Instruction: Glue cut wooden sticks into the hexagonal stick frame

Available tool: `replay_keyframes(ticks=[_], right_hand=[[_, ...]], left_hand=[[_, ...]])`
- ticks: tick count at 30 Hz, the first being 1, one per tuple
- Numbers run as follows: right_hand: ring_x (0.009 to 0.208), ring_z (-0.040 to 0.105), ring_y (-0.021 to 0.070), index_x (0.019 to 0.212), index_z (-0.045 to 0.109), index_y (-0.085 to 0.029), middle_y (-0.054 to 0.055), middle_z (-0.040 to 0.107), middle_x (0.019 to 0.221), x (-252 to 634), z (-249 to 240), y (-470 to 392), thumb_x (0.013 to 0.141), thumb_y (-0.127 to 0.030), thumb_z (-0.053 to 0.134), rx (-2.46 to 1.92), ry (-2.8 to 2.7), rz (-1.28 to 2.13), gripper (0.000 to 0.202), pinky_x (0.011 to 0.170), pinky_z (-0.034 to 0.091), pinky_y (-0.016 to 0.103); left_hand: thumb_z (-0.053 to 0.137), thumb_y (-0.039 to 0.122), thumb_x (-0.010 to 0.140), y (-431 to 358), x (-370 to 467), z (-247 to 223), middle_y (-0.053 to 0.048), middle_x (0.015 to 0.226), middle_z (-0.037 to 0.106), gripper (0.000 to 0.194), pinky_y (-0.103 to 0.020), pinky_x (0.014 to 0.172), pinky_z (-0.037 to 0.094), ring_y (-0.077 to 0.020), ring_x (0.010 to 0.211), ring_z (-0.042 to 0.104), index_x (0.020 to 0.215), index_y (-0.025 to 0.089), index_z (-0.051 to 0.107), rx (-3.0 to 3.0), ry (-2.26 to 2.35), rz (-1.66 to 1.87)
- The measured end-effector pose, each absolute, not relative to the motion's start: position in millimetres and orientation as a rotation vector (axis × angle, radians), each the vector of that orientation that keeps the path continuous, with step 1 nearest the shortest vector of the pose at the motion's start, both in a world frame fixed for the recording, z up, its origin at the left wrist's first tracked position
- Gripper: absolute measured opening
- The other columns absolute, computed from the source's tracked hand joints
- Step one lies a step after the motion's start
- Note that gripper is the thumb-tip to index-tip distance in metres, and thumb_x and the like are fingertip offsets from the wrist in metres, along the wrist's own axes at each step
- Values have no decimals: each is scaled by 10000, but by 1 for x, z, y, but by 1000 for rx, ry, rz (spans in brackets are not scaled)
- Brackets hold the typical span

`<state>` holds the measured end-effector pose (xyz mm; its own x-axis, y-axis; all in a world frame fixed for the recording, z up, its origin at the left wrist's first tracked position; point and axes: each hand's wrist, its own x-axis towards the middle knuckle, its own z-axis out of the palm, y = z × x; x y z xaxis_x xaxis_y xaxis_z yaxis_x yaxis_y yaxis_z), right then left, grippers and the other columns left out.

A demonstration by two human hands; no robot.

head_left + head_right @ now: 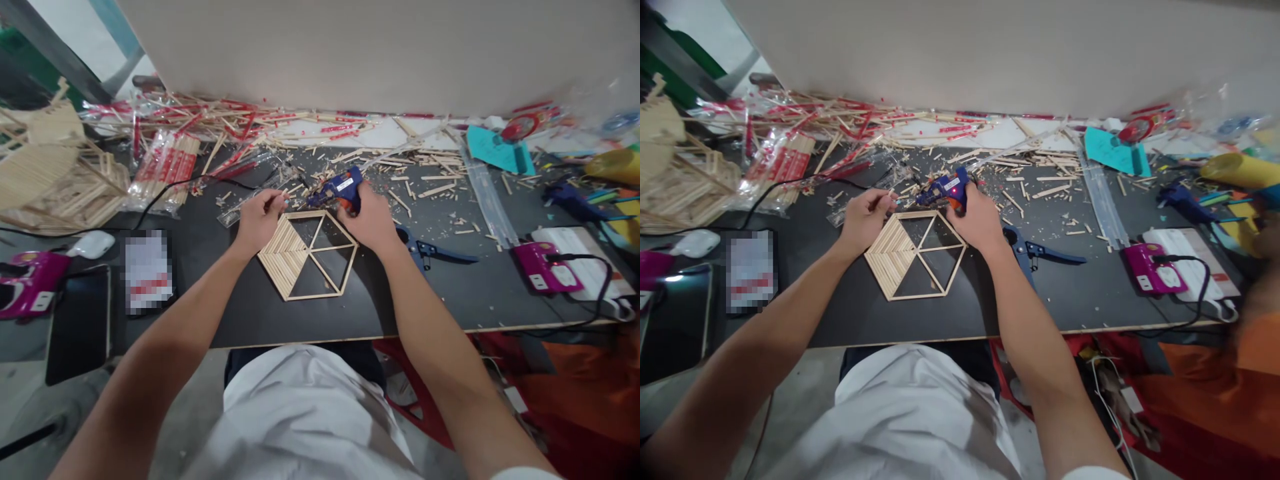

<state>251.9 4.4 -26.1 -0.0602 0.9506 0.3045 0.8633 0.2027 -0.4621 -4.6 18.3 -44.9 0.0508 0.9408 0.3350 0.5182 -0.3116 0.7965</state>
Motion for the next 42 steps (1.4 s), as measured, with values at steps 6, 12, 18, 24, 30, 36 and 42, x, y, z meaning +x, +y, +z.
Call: replay_keyframes(ticks=[6,12,18,24,30,36,42], right_hand=[[927,674,350,1091,558,-188,181,712,1041,242,-26,3,890,-303,550,-1642,-2103,125,232,787,508,452],[956,681,355,1140,564,-185,187,707,1104,240,-27,2,903,-252,559,-1641,-2172,176,246,826,513,465],[957,680,353,1133,557,-201,170,707,1078,240,-30,3,918,-260,572,-1634,-2183,174,224,823,510,456],[956,683,363,1158,563,-192,186,716,1081,242,-28,3,937,-281,543,-1622,-2193,213,239,826,508,470],[929,682,354,1154,575,-188,180,732,1045,244,-27,3,933,-265,538,-1570,-2207,213,237,809,513,455],[982,675,360,1179,585,-209,171,719,1059,244,-24,1,957,-295,533,-1608,-2198,248,244,845,507,456],[996,666,365,1274,579,-204,163,712,1062,245,-26,1,956,-307,537,-1600,-2199,266,337,869,507,486]], left_hand=[[554,278,967,17,-1,-44,-30,868,793,182,-279,737,559,-168,764,724,938,197,715,1853,1483,1214],[567,298,957,17,-1,-47,-36,917,811,184,-286,779,572,-183,822,756,939,197,720,1828,1464,1216],[550,312,969,18,-1,-49,-40,898,805,208,-291,773,564,-187,825,755,936,199,721,1843,1452,1204],[543,308,973,17,0,-48,-43,907,799,199,-296,786,570,-192,836,752,949,200,708,1845,1457,1185],[533,325,982,17,-1,-49,-45,951,795,203,-303,815,567,-199,863,744,980,210,700,1865,1477,1134],[541,321,977,17,-1,-49,-39,937,795,183,-303,808,563,-203,855,735,969,224,696,1874,1480,1147],[538,330,1003,19,-2,-51,-40,949,788,193,-291,830,550,-184,858,717,1011,222,698,1878,1497,1118]])
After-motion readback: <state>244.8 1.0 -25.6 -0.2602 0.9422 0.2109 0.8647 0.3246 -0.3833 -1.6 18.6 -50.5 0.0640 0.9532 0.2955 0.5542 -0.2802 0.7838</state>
